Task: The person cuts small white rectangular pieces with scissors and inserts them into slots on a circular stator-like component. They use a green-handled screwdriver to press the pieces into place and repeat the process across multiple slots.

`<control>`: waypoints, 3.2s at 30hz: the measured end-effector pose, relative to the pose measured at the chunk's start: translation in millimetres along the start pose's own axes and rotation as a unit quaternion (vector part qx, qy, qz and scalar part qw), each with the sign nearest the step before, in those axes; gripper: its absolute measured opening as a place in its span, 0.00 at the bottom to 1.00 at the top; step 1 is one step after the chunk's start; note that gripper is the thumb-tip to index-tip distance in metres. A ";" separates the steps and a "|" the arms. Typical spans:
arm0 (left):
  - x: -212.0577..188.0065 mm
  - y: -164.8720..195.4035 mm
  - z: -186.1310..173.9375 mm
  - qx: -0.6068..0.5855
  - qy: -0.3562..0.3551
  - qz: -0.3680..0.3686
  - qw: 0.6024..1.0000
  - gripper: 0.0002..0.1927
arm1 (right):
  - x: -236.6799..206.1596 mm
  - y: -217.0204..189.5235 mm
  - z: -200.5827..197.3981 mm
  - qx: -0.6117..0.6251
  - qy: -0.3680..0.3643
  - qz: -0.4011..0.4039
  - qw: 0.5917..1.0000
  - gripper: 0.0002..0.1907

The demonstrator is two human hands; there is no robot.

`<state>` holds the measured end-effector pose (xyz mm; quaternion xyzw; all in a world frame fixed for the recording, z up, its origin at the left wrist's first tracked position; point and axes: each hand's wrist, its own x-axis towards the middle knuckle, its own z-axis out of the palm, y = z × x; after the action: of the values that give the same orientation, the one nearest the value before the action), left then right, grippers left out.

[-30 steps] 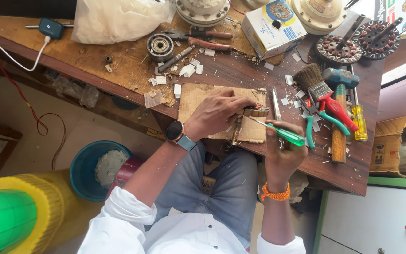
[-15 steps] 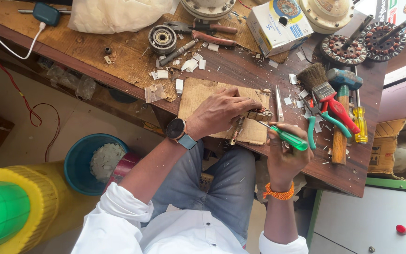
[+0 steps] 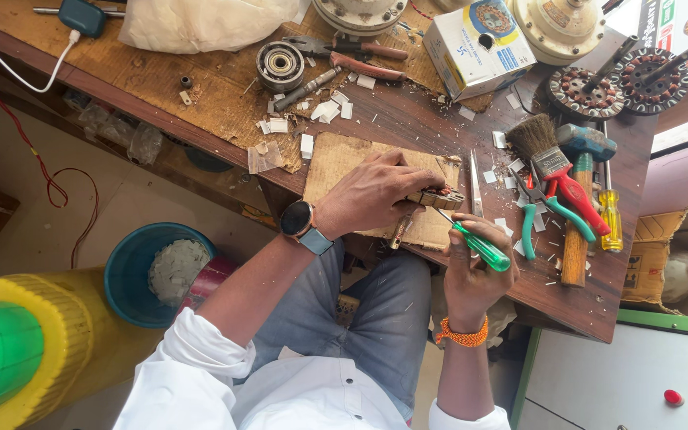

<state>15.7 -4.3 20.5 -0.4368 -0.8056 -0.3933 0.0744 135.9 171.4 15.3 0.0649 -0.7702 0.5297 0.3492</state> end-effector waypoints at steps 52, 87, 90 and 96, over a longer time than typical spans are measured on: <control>-10.9 -11.1 8.3 0.020 0.041 0.014 0.999 0.28 | -25.5 6.7 26.1 0.089 0.110 0.086 0.986 0.10; -16.8 17.6 -7.8 -0.064 0.035 -0.126 0.989 0.22 | 61.4 18.5 -0.1 -0.037 -0.279 0.215 0.935 0.25; -17.7 13.9 -2.0 -0.100 0.046 -0.121 0.987 0.23 | 55.8 18.8 4.6 -0.035 -0.257 0.194 0.946 0.25; -5.4 -12.5 26.7 -0.118 0.064 -0.050 0.990 0.23 | 45.8 23.3 8.7 -0.162 -0.196 0.111 0.961 0.23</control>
<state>15.4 7.1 -7.3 -0.3760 -0.7681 -0.5156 0.0542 86.7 186.3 23.5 0.0236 -0.9013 0.4105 0.1363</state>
